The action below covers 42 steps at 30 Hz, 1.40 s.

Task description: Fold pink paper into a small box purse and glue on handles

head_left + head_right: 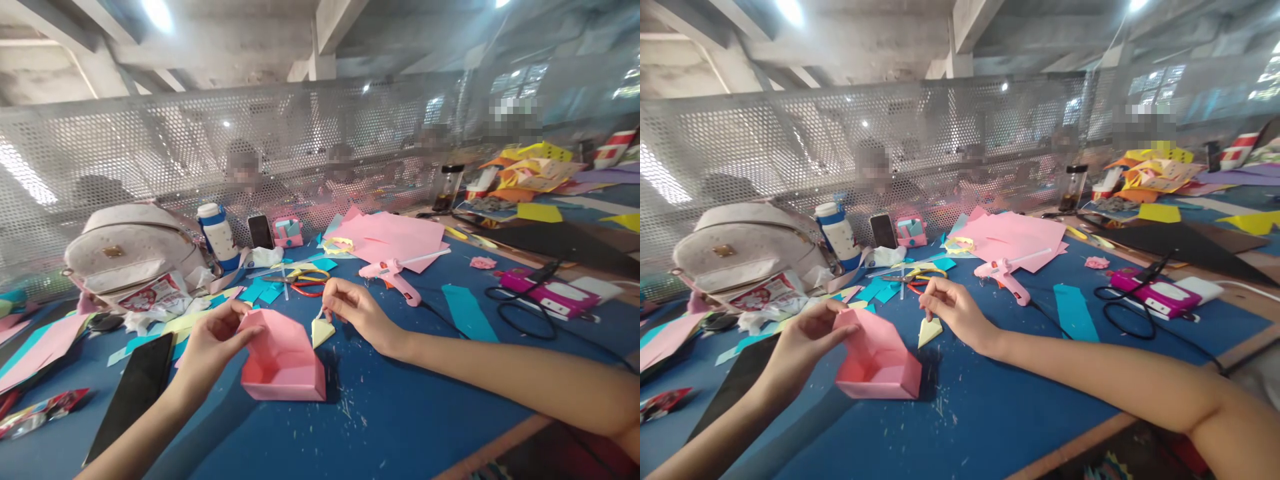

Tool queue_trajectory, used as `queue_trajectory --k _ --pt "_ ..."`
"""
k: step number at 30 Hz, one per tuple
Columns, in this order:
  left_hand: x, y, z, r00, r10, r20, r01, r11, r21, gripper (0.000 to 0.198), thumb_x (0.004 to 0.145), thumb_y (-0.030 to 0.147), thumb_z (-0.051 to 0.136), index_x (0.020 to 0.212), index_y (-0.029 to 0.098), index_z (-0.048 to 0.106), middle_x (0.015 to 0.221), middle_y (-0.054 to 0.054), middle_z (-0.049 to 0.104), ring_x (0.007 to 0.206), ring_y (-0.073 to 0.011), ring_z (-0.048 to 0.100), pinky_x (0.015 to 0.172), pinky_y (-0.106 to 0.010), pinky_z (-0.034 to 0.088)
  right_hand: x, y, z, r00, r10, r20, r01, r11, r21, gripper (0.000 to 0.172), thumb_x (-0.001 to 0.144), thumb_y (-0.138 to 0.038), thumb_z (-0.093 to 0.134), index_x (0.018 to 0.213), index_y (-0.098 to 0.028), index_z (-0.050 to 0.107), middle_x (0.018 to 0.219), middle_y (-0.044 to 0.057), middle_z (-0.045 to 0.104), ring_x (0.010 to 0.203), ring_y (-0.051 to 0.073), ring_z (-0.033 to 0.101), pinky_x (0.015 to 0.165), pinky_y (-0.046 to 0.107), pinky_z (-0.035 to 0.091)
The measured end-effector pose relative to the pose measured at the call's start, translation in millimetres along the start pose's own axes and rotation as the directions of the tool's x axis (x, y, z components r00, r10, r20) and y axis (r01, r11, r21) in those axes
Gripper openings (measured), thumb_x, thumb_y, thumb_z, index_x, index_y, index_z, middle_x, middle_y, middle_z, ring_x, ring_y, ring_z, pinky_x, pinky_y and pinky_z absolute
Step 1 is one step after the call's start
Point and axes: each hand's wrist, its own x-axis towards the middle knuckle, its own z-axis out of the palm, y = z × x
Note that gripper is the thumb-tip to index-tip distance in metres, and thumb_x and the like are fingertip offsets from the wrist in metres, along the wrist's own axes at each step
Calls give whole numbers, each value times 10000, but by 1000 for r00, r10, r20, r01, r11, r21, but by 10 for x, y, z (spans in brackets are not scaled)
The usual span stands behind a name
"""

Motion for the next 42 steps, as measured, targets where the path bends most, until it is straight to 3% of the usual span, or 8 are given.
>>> queue_trajectory --k 6,12,17,21,26,36,39,42 --pt "231 -57 -245 991 27 -132 -57 972 -229 226 687 263 823 803 169 654 750 14 698 670 -106 626 634 -174 511 66 109 -83 999 -1 36 2 999 -39 540 940 -485 494 502 -204 349 468 -62 343 457 88 382 498 253 345" --pt "388 -165 -408 971 -23 -239 -69 927 -369 231 655 245 834 816 162 690 781 -6 732 657 -121 662 638 -208 539 173 264 -196 990 61 123 -44 990 -135 408 913 -463 562 690 -144 684 671 37 687 611 117 602 629 253 475" --pt "404 -190 -435 974 -40 -222 -50 921 -385 259 666 236 823 880 167 696 784 -11 733 618 -121 657 581 -207 531 188 361 -253 980 127 155 -74 949 -306 233 838 -381 682 885 -170 771 842 57 763 784 177 687 739 293 515" --pt "390 -201 -411 976 -54 -209 -34 917 -397 250 662 241 829 851 159 687 802 -14 730 658 -126 665 614 -208 537 126 338 -188 956 55 289 96 871 -483 122 805 -329 738 789 -217 785 824 21 758 806 171 633 752 293 472" --pt "370 -217 -384 981 -66 -182 -14 914 -405 227 670 218 826 839 151 690 810 -20 735 680 -132 675 666 -224 549 44 391 -82 877 -5 480 324 743 -585 151 822 -348 716 958 -311 769 977 3 707 893 167 526 778 288 434" --pt "357 -234 -345 985 -69 -155 2 918 -396 269 672 259 826 890 164 700 821 -20 737 693 -142 680 669 -235 545 18 387 -29 859 -95 503 386 765 -516 118 845 -327 698 796 -257 780 870 5 716 887 165 567 751 272 461" --pt "362 -264 -364 987 -69 -148 3 913 -408 266 666 252 835 880 164 703 796 -7 731 673 -127 670 653 -225 538 6 348 -18 891 -76 448 289 857 -428 161 884 -308 651 823 -217 770 913 27 750 911 173 625 807 294 491" --pt "365 -283 -382 988 -75 -133 15 914 -405 277 674 242 831 910 164 708 780 -4 722 645 -121 656 623 -221 533 6 320 -22 935 93 343 24 947 -321 178 871 -311 657 841 -162 750 830 49 747 758 157 677 719 267 523"
